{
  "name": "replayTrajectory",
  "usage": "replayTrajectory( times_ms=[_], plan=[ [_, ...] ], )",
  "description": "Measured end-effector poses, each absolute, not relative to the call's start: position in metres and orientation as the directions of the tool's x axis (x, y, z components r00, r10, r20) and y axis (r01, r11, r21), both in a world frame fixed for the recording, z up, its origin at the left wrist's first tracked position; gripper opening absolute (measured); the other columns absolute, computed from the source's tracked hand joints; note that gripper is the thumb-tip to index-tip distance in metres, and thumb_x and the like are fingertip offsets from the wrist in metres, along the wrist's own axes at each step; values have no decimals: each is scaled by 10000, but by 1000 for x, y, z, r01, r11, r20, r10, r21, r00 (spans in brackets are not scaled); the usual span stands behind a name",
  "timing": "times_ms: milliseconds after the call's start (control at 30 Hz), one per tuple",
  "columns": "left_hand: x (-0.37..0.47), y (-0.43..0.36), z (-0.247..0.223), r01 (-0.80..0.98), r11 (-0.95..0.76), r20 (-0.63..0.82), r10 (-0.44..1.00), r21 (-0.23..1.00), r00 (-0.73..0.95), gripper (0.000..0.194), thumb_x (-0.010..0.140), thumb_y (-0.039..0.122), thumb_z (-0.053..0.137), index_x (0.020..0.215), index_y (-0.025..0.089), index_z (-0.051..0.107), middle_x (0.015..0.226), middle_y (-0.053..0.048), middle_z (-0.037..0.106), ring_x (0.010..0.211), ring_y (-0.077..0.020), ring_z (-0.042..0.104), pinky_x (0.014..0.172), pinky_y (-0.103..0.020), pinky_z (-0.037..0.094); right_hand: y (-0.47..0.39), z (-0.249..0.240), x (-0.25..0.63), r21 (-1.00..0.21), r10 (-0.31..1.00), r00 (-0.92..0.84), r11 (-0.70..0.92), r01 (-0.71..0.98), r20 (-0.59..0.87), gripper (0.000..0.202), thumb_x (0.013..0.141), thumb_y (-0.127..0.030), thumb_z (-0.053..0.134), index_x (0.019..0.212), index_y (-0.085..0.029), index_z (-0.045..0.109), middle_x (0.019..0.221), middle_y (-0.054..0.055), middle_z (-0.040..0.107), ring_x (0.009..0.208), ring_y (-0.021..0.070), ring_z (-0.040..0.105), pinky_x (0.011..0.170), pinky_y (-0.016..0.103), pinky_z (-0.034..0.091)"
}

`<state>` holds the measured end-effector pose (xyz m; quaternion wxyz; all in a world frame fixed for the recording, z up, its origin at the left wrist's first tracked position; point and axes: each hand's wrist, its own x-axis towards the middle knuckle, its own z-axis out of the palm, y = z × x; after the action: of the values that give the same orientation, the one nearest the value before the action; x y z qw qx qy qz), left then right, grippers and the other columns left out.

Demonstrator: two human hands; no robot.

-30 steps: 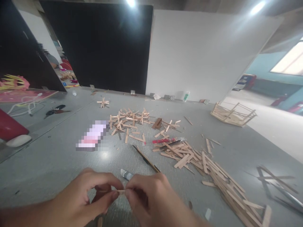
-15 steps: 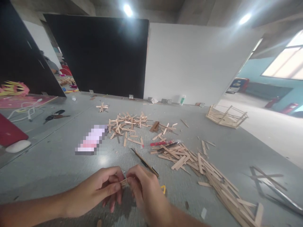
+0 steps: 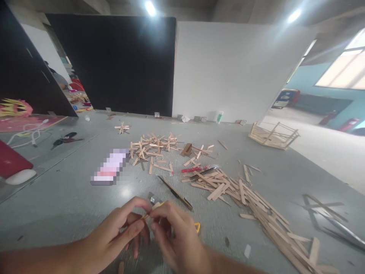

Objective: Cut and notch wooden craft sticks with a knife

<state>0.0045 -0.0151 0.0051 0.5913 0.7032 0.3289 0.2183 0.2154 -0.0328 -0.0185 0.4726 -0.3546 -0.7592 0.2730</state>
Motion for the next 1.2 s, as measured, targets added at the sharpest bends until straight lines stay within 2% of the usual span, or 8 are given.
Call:
replayTrajectory(
  times_ms=[233, 433, 467, 533, 633, 800, 1033, 1200],
  plan=[
    [5, -17, 5, 259, -92, -117, 716, 962, 688, 345, 1076, 577, 373, 1104, 237, 426, 839, -16, 640, 695, -151, 627, 680, -267, 508, -36, -18, 214, -805, 849, -307, 515, 294, 431, 86, 994, -186, 512, 984, -189, 598, 773, 35, 678, 619, 129, 610, 588, 236, 494],
    [5, -20, 10, 329, -122, -144, 722, 936, 676, 369, 1057, 571, 427, 1190, 229, 460, 822, -6, 631, 686, -153, 588, 625, -245, 446, -34, -11, 213, -826, 873, -268, 478, 299, 408, 129, 993, -219, 523, 917, -191, 625, 724, 21, 666, 614, 130, 593, 585, 237, 472],
    [6, -20, 11, 358, -148, -143, 730, 922, 669, 353, 1055, 560, 437, 1139, 222, 497, 771, 10, 606, 651, -144, 555, 589, -236, 409, -34, -9, 213, -837, 881, -253, 463, 292, 399, 138, 993, -226, 524, 910, -192, 628, 726, 18, 660, 617, 130, 586, 587, 236, 470],
    [6, -19, 12, 432, -224, -133, 745, 874, 654, 379, 1055, 532, 438, 880, 209, 530, 637, 44, 495, 572, -121, 455, 527, -235, 315, -34, -8, 213, -862, 898, -234, 429, 269, 373, 171, 1003, -251, 514, 892, -192, 629, 722, 12, 638, 625, 130, 570, 589, 234, 465],
    [6, -19, 15, 497, -297, -118, 755, 815, 645, 534, 1061, 538, 390, 649, 202, 440, 555, 54, 353, 527, -109, 365, 508, -253, 244, -34, -10, 213, -897, 916, -247, 373, 236, 317, 242, 1030, -318, 488, 875, -189, 623, 704, 3, 599, 623, 133, 545, 585, 239, 458],
    [7, -19, 25, 459, -172, -213, 711, 872, 671, 649, 1042, 673, 266, 813, 194, 640, 582, 23, 445, 560, -144, 470, 508, -229, 310, -34, -11, 216, -912, 922, -278, 338, 231, 271, 334, 1056, -405, 459, 850, -186, 605, 680, 2, 589, 618, 132, 539, 594, 249, 451],
    [6, -18, 23, 460, -181, -212, 705, 869, 677, 731, 1018, 741, 226, 803, 195, 660, 602, 11, 469, 581, -153, 479, 549, -239, 351, -34, -10, 220, -906, 907, -327, 351, 235, 266, 394, 1067, -459, 430, 872, -173, 617, 677, 15, 608, 618, 129, 550, 597, 241, 456],
    [4, -17, 21, 462, -213, -193, 704, 861, 684, 674, 1031, 705, 265, 799, 200, 647, 618, 6, 482, 655, -166, 503, 617, -249, 378, -35, -11, 220, -902, 905, -335, 352, 249, 260, 346, 1069, -429, 420, 903, -185, 600, 650, 0, 595, 579, 125, 530, 560, 238, 437]
  ],
)
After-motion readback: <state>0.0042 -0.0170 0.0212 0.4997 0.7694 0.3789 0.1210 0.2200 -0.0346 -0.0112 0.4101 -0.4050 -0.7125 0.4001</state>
